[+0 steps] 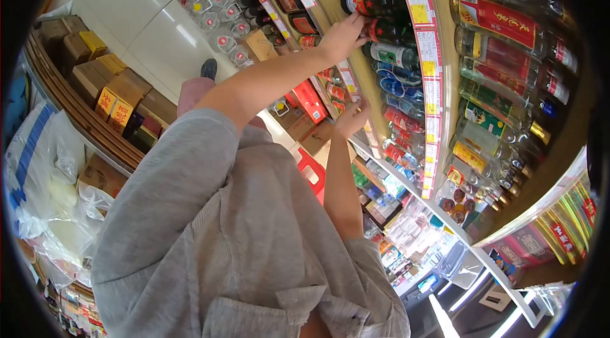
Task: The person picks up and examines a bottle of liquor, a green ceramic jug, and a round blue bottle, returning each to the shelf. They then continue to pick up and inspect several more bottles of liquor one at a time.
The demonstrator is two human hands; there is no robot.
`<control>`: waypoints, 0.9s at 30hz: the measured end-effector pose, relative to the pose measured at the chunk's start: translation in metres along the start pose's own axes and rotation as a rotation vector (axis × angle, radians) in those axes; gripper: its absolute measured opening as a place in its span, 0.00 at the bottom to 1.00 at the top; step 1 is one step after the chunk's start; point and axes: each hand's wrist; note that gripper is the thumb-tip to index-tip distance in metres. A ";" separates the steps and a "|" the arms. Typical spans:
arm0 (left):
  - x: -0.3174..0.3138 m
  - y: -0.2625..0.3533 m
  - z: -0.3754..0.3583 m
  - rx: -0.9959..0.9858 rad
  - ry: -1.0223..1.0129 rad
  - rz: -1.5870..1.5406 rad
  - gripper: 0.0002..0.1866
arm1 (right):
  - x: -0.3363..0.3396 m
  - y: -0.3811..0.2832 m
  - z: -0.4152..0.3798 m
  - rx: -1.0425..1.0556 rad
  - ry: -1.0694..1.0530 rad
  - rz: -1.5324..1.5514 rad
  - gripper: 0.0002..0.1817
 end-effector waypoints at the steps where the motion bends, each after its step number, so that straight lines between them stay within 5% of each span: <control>1: 0.000 0.002 -0.002 0.013 0.005 -0.019 0.24 | -0.002 -0.015 0.002 -0.036 -0.007 0.042 0.16; 5: 0.011 0.009 0.000 0.124 -0.066 -0.063 0.25 | -0.017 -0.009 0.020 -0.012 -0.046 0.016 0.14; 11: 0.043 0.007 0.019 0.026 0.270 -0.110 0.26 | -0.037 0.034 0.057 -0.018 -0.122 0.023 0.17; 17: 0.053 -0.003 0.040 0.051 0.006 0.048 0.37 | -0.028 0.011 0.086 -0.509 -0.201 0.151 0.23; 21: 0.044 -0.006 0.036 0.029 0.020 0.075 0.40 | -0.026 -0.005 0.089 -0.638 -0.344 0.206 0.24; 27: 0.027 -0.018 0.034 0.013 0.137 0.033 0.32 | -0.039 0.011 0.089 -0.821 -0.580 0.536 0.26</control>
Point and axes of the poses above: each hand's wrist, its own z-axis towards the middle knuckle, its own x-axis out of the back of the hand, y = z × x, and after that the axes turned 9 degrees about y, right-handed
